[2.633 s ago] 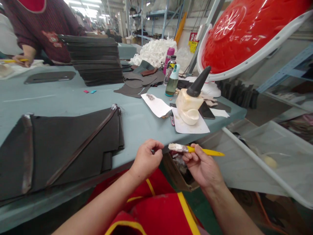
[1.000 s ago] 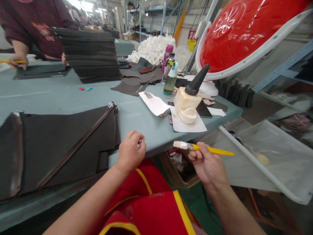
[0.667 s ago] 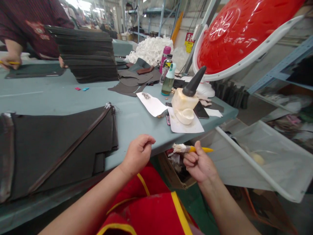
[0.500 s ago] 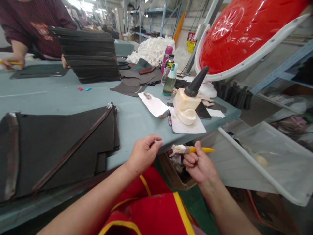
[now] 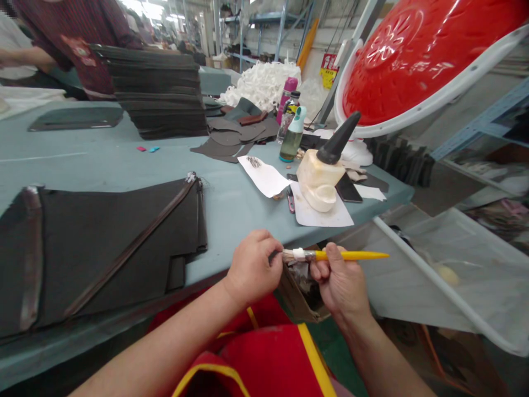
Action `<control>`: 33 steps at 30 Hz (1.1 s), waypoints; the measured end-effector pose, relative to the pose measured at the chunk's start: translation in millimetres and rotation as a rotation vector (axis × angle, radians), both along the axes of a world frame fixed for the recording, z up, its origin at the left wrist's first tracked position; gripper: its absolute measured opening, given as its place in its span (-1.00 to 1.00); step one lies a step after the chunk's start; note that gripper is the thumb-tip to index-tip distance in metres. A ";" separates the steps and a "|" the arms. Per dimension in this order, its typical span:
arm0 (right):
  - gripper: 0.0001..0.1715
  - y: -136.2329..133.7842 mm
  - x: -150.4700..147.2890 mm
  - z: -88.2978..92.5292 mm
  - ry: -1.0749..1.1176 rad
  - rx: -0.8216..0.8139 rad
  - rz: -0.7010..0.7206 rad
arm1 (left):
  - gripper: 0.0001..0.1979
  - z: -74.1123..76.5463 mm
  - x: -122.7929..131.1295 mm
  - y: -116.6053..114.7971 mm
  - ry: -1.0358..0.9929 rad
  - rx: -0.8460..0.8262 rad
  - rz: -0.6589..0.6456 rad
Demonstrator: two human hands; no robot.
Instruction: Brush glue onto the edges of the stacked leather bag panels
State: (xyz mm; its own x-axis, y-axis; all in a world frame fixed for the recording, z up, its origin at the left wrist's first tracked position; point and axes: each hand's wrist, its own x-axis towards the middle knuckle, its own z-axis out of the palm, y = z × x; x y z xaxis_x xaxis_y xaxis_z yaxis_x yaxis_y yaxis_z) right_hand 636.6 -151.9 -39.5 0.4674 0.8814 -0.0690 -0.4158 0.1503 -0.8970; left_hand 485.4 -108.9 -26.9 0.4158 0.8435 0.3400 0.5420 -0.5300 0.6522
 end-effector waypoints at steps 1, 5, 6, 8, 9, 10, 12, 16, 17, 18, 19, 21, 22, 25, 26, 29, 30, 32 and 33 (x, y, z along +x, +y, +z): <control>-0.59 0.0 -0.9 0.0 -0.006 0.005 0.002 | -0.88 -0.2 -0.4 -0.1 0.022 0.014 -0.001; -0.60 -0.7 -3.1 0.4 -0.033 0.021 0.002 | -0.87 -0.1 -1.4 0.4 0.093 0.029 -0.005; -0.60 -1.2 -3.5 0.5 -0.046 0.025 0.006 | -0.87 0.1 -1.4 0.3 0.106 0.026 -0.002; -0.61 -2.7 -4.6 0.1 -0.077 0.033 0.018 | -0.88 0.8 -0.8 -0.4 0.131 0.022 0.017; -0.62 -3.7 -5.4 -0.3 -0.096 0.037 0.023 | -0.89 1.1 -0.1 -1.1 0.147 0.022 0.031; -0.62 -4.8 -6.5 -0.9 -0.116 0.042 0.023 | -0.90 1.3 0.7 -2.0 0.165 0.022 0.047; -0.63 -7.1 -9.1 -2.1 -0.166 0.053 0.009 | -0.90 0.4 1.9 -3.8 0.202 0.016 0.078; -0.62 -10.4 -8.9 1.6 -0.245 0.063 -0.072 | -0.90 -8.2 -4.0 0.2 0.248 -0.014 0.147; -0.62 -10.6 -6.4 4.5 -0.244 0.066 -0.112 | -0.90 -11.3 -7.9 3.7 0.239 -0.026 0.186; -0.63 -10.4 -2.7 7.8 -0.230 0.066 -0.153 | -0.90 -14.3 -12.2 7.8 0.212 -0.043 0.225; -0.63 -10.0 1.7 11.1 -0.201 0.061 -0.186 | -0.89 -16.9 -16.5 12.1 0.166 -0.065 0.256; -0.62 -8.5 11.3 16.1 -0.113 0.023 -0.210 | -0.89 -19.8 -22.9 19.6 0.029 -0.114 0.266; -0.60 -7.7 15.6 17.0 -0.054 -0.010 -0.197 | -0.89 -20.0 -24.2 21.8 -0.046 -0.132 0.250; -0.60 -5.8 22.7 12.1 0.110 -0.124 -0.117 | -0.81 -17.2 -20.7 20.9 -0.232 -0.162 0.177; -0.64 -5.6 23.1 8.9 0.146 -0.156 -0.085 | -0.79 -16.0 -17.9 18.7 -0.274 -0.192 0.150; -0.70 -5.7 21.1 0.3 0.180 -0.182 -0.025 | -0.78 -14.8 -8.9 10.7 -0.359 -0.388 0.096; -0.70 -5.8 20.1 -1.2 0.176 -0.172 -0.021 | -0.80 -15.3 -6.3 8.4 -0.394 -0.475 0.087; -0.68 -5.4 18.6 -2.0 0.167 -0.153 -0.026 | -0.82 -17.0 -1.6 5.3 -0.475 -0.629 0.071; -0.68 -5.1 18.0 -1.6 0.164 -0.149 -0.030 | -0.82 -17.8 0.4 4.4 -0.503 -0.680 0.064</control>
